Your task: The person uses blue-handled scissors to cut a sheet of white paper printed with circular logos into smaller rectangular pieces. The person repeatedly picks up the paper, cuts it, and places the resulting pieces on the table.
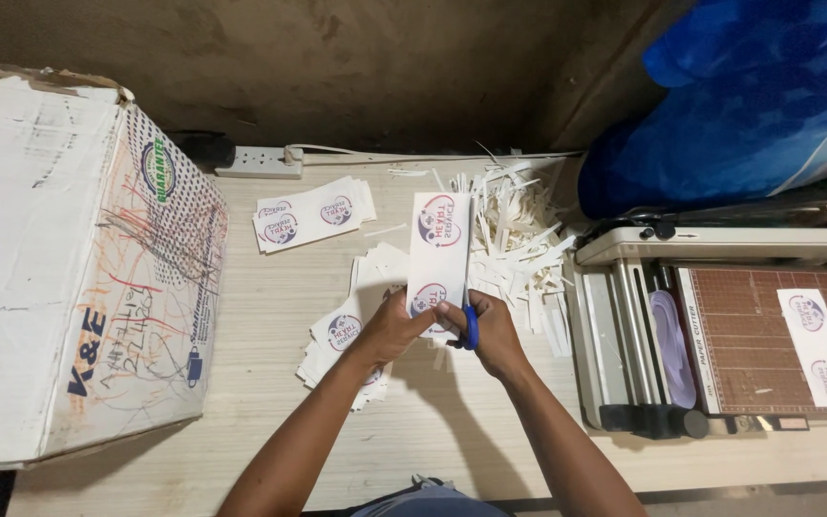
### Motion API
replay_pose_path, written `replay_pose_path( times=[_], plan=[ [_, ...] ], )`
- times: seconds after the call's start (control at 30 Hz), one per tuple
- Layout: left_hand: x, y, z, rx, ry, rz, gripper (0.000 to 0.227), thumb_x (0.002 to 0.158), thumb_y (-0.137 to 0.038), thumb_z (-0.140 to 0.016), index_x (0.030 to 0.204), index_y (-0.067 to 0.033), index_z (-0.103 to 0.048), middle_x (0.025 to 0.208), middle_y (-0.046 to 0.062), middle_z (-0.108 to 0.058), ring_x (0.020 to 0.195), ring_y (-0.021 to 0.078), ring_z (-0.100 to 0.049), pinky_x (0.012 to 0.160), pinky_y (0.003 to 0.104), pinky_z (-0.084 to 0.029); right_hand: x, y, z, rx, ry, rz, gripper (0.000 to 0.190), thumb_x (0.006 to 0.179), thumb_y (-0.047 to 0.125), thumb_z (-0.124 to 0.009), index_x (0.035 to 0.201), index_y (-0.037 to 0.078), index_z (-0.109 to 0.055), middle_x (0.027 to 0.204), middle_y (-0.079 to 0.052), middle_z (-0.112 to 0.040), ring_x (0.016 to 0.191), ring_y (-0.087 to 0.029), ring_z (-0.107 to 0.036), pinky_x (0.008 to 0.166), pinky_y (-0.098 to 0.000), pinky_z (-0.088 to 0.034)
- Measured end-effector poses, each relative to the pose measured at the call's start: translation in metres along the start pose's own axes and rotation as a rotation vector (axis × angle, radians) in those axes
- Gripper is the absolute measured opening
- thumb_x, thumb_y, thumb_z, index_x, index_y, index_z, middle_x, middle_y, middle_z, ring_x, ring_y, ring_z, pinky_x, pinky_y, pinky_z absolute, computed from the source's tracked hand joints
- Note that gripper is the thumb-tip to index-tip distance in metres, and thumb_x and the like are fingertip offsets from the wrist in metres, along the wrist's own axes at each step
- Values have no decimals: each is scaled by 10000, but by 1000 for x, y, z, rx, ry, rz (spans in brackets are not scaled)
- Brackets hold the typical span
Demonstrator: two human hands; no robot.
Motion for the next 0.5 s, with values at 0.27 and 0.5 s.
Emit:
replay_pose_path(
  times=[0.27, 0.5],
  plan=[
    [4, 28, -7, -27, 15, 22, 381, 938, -162, -643, 1292, -31, -591, 1182, 89, -703, 1122, 161, -660, 989, 360, -543, 1, -9, 10, -103, -35, 3, 310, 878, 242, -793, 960, -53, -742, 786, -119, -751, 650, -110, -666, 562, -244, -517],
    [0, 56, -15, -214, -84, -1, 438, 981, -231, -621, 1357, -23, -539, 1235, 104, -677, 1178, 184, -630, 1040, 383, -504, -9, -30, 12, -29, -34, -76, 288, 819, 245, -822, 936, 14, -697, 746, -52, -714, 630, -95, -651, 569, -236, -549]
  ],
)
Point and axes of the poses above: each hand's wrist, its own x-axis towards the middle knuckle, its own z-axis out of the back of the hand, y = z × x, the point moved 6 cm from there along x, towards the middle knuckle
